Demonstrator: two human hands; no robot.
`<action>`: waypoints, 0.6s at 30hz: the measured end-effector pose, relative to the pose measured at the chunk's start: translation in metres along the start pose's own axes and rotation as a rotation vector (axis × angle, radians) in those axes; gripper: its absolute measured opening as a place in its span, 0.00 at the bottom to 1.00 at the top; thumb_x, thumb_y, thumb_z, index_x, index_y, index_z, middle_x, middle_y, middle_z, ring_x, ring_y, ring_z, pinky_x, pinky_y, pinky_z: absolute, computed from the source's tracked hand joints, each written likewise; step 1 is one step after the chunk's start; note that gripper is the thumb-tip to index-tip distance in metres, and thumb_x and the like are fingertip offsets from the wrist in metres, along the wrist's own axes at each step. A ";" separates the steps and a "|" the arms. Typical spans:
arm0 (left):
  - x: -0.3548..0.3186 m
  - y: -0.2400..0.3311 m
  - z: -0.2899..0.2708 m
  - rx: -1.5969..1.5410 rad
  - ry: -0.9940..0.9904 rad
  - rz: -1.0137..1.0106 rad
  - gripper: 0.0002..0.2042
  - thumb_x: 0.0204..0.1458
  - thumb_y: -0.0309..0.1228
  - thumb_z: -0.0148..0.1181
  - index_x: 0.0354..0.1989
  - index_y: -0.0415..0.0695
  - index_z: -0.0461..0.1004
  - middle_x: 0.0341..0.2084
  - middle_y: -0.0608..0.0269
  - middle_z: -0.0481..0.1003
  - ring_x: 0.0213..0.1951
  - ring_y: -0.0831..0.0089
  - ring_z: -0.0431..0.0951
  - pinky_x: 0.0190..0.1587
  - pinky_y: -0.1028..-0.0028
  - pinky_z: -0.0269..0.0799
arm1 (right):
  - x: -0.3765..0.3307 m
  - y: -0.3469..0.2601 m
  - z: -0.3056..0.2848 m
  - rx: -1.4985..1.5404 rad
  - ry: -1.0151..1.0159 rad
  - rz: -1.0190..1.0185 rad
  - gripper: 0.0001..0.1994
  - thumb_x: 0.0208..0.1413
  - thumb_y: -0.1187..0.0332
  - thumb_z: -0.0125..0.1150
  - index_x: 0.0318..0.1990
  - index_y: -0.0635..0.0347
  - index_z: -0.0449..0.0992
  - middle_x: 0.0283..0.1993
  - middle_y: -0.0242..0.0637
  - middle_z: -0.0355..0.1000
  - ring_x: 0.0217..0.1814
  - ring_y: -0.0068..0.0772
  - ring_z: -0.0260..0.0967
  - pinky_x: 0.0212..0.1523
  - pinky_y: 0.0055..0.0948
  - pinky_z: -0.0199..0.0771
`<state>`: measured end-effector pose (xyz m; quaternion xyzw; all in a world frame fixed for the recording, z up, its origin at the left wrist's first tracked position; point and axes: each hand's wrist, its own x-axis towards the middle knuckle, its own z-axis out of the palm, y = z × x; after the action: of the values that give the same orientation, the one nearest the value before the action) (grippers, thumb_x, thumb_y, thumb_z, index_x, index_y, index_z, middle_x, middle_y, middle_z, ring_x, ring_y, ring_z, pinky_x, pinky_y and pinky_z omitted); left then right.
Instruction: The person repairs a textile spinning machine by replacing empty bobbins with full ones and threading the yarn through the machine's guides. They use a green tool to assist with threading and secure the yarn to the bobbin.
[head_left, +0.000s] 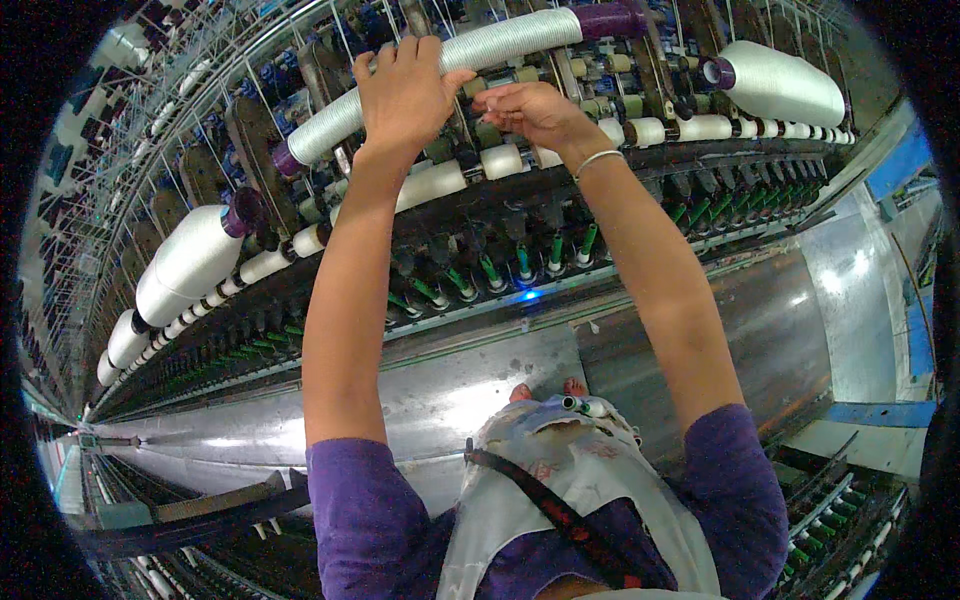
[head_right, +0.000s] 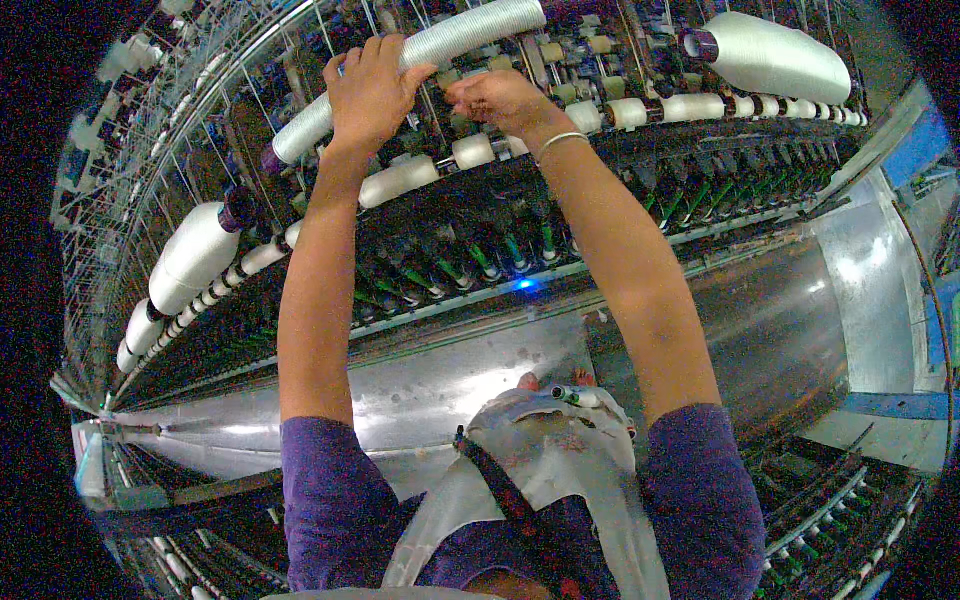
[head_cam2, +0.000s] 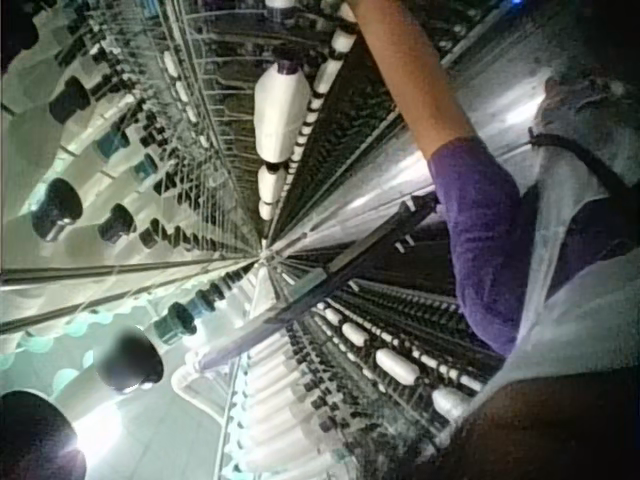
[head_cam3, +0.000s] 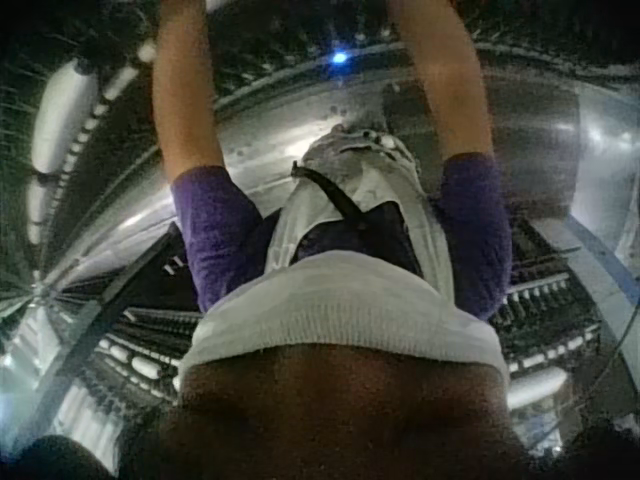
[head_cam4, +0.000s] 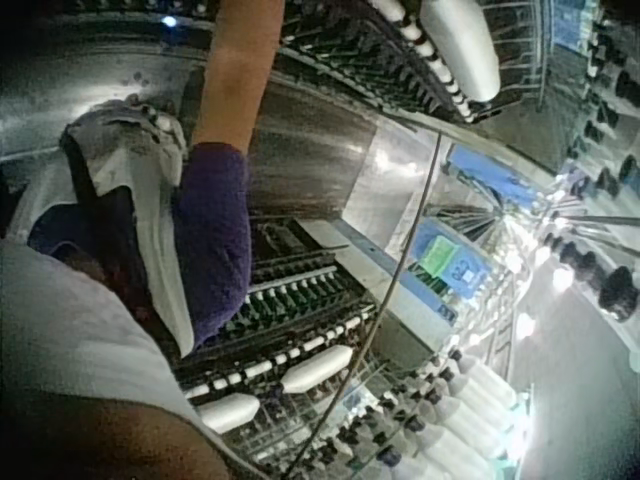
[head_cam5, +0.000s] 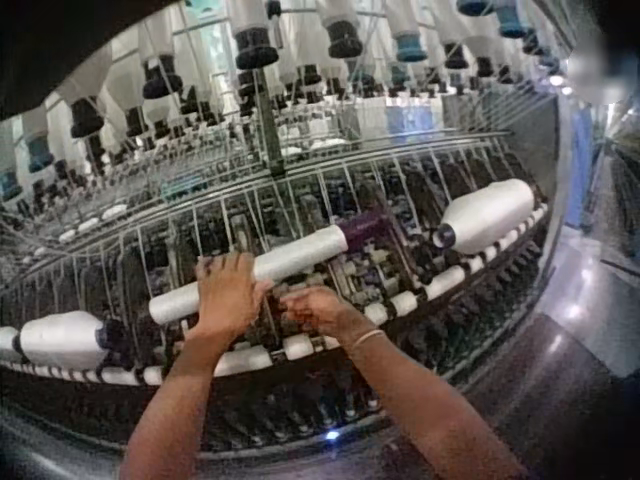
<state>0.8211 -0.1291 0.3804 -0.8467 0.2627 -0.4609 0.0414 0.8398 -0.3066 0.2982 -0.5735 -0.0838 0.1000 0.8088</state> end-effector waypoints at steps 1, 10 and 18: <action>0.000 0.000 0.000 0.005 0.004 0.008 0.22 0.49 0.50 0.58 0.42 0.44 0.72 0.36 0.60 0.74 0.44 0.59 0.73 0.52 0.52 0.59 | -0.001 0.001 0.003 -0.115 0.037 -0.062 0.13 0.47 0.71 0.56 0.39 0.66 0.79 0.41 0.35 0.76 0.39 0.31 0.73 0.43 0.30 0.71; -0.002 -0.001 0.000 0.038 -0.013 0.027 0.24 0.52 0.52 0.53 0.48 0.46 0.70 0.39 0.61 0.74 0.43 0.60 0.74 0.50 0.53 0.62 | -0.137 0.113 0.032 -0.980 0.579 -0.789 0.04 0.49 0.76 0.56 0.32 0.60 0.77 0.34 0.43 0.74 0.35 0.46 0.73 0.37 0.40 0.73; 0.005 0.008 -0.014 -0.020 -0.215 -0.077 0.18 0.55 0.41 0.58 0.46 0.40 0.69 0.40 0.53 0.69 0.46 0.56 0.68 0.54 0.54 0.58 | -0.276 0.198 0.055 -0.853 -0.695 0.198 0.08 0.56 0.66 0.52 0.36 0.59 0.75 0.39 0.40 0.75 0.40 0.43 0.72 0.51 0.39 0.66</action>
<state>0.8089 -0.1359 0.3892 -0.9011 0.2284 -0.3662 0.0433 0.5468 -0.2637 0.1239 -0.7883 -0.3243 0.3157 0.4168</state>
